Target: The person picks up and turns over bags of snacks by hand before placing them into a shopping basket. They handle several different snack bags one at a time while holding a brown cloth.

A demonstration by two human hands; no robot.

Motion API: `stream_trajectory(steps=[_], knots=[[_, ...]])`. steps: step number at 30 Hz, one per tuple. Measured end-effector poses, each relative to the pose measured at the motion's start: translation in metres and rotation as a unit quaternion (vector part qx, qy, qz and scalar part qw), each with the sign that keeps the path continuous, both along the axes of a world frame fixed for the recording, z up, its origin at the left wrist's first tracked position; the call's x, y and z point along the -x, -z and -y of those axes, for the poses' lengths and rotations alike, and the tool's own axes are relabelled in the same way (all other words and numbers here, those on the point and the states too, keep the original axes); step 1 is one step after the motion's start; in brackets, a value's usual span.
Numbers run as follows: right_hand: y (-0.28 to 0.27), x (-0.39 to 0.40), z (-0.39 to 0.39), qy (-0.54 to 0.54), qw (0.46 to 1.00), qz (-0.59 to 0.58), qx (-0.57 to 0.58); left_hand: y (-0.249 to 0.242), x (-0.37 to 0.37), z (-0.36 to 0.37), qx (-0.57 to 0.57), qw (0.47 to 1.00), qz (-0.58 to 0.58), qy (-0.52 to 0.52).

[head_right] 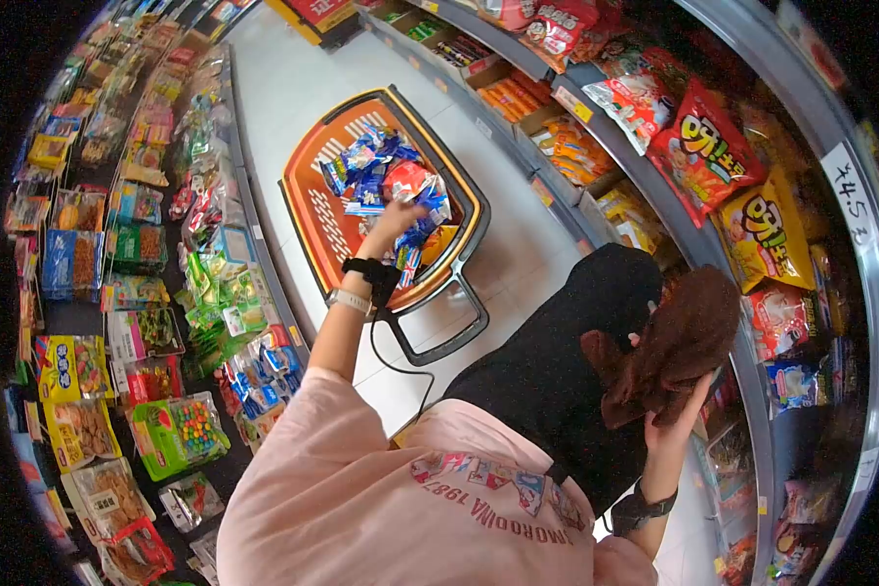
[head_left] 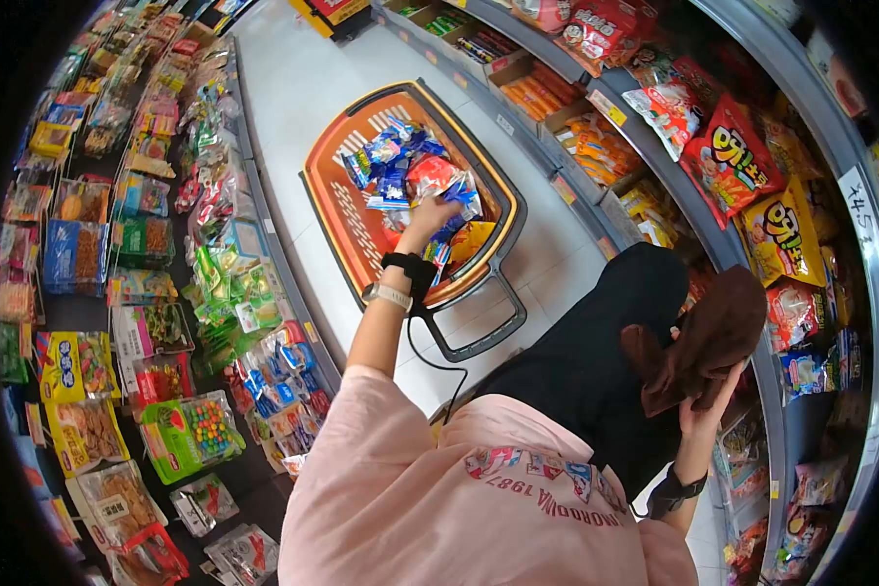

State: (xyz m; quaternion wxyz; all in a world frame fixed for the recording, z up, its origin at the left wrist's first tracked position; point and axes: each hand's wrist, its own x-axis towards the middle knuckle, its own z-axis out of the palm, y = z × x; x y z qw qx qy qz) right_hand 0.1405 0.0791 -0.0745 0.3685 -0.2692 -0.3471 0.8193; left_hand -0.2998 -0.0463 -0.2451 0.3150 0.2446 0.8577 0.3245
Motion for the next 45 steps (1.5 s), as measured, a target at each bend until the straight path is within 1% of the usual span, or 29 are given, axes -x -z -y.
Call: stream_trajectory(steps=[1, 3, 7, 9, 11, 12, 13, 14, 15, 16, 17, 18, 19, 20, 21, 22, 25, 27, 28, 29, 30, 32, 33, 35, 39, 41, 42, 43, 45], knots=[[0.001, -0.003, 0.001, 0.008, 1.000, 0.000, -0.001, 0.028, -0.001, 0.003, -0.013, 0.998, 0.014, 0.053], [0.005, -0.009, 0.002, -0.011, 0.999, 0.014, 0.043, 0.024, -0.016, -0.008, 0.247, 0.941, -0.053, 0.226], [0.010, -0.011, 0.010, -0.063, 0.998, 0.018, 0.017, 0.058, -0.014, -0.010, 0.186, 0.956, -0.013, 0.227], [0.016, -0.014, 0.010, -0.040, 0.996, 0.047, 0.060, 0.067, -0.009, -0.014, 0.144, 0.962, 0.012, 0.231], [0.014, -0.016, 0.013, -0.089, 0.992, 0.028, 0.081, 0.043, -0.009, -0.011, 0.190, 0.934, -0.084, 0.292], [0.023, -0.022, 0.014, -0.067, 0.992, 0.022, 0.101, 0.025, -0.011, -0.004, 0.144, 0.945, -0.022, 0.294], [0.033, -0.026, 0.015, -0.044, 0.991, 0.016, 0.122, 0.019, -0.004, 0.000, 0.180, 0.930, 0.040, 0.317], [0.036, -0.028, 0.016, -0.036, 0.992, -0.006, 0.124, 0.026, 0.004, 0.015, 0.075, 0.954, -0.050, 0.285], [0.026, -0.026, 0.016, -0.043, 0.994, -0.014, 0.101, 0.003, 0.002, 0.016, 0.089, 0.956, -0.070, 0.272], [0.016, -0.025, 0.017, -0.037, 0.999, 0.003, 0.039, -0.025, -0.002, 0.015, 0.107, 0.964, -0.032, 0.240], [0.008, -0.024, 0.017, -0.031, 0.999, 0.025, -0.022, -0.056, -0.005, 0.015, 0.098, 0.968, 0.090, 0.213], [0.005, -0.025, 0.017, -0.025, 0.997, 0.035, -0.068, -0.107, -0.034, 0.016, 0.003, 0.980, 0.108, 0.168], [0.002, -0.025, 0.018, -0.024, 0.992, 0.045, -0.113, -0.138, -0.043, 0.022, 0.022, 0.987, 0.037, 0.153], [0.000, -0.025, 0.020, -0.030, 0.989, 0.049, -0.137, -0.149, -0.048, 0.035, -0.049, 0.995, 0.023, 0.083], [-0.001, -0.024, 0.022, -0.041, 0.985, 0.052, -0.161, -0.171, -0.057, 0.044, -0.049, 0.998, -0.008, 0.041], [-0.002, -0.023, 0.024, -0.050, 0.979, 0.052, -0.192, -0.193, -0.088, 0.049, -0.185, 0.982, -0.015, 0.014], [-0.017, -0.006, 0.037, -0.067, 0.968, 0.034, -0.238, -0.217, -0.166, 0.049, -0.349, 0.935, 0.019, -0.058], [-0.024, 0.006, 0.050, -0.068, 0.960, 0.032, -0.268, -0.215, -0.215, 0.040, -0.367, 0.929, 0.044, -0.025], [-0.024, 0.012, 0.055, -0.064, 0.943, 0.047, -0.322, -0.211, -0.229, 0.036, -0.354, 0.932, 0.050, 0.058], [-0.029, 0.017, 0.063, -0.083, 0.951, 0.060, -0.292, -0.210, -0.244, 0.030, -0.351, 0.925, 0.095, 0.111], [-0.031, 0.022, 0.066, -0.065, 0.922, 0.091, -0.371, -0.216, -0.268, 0.012, -0.427, 0.875, 0.216, 0.070], [-0.032, 0.027, 0.069, -0.015, 0.870, 0.143, -0.471, -0.199, -0.273, -0.006, -0.474, 0.841, 0.248, 0.083], [-0.027, 0.027, 0.072, 0.008, 0.873, 0.159, -0.460, -0.202, -0.279, -0.009, -0.455, 0.841, 0.280, 0.087], [-0.019, 0.029, 0.075, 0.087, 0.900, 0.156, -0.398, -0.209, -0.292, -0.016, -0.410, 0.888, 0.185, 0.098], [-0.042, 0.030, 0.046, 0.166, 0.882, 0.209, -0.388, -0.216, -0.301, -0.022, -0.398, 0.865, 0.293, 0.083], [-0.049, 0.017, 0.024, 0.074, 0.900, 0.196, -0.382, -0.219, -0.296, -0.021, -0.412, 0.851, 0.309, 0.106], [-0.020, 0.022, 0.016, 0.102, 0.966, 0.080, -0.222, -0.220, -0.293, -0.015, -0.404, 0.837, 0.355, 0.099], [-0.025, 0.019, 0.012, 0.064, 0.983, 0.054, -0.164, -0.218, -0.290, -0.009, -0.394, 0.822, 0.401, 0.093], [-0.030, 0.019, 0.010, 0.009, 0.993, 0.037, -0.116, -0.212, -0.280, 0.000, -0.357, 0.753, 0.553, -0.016]])
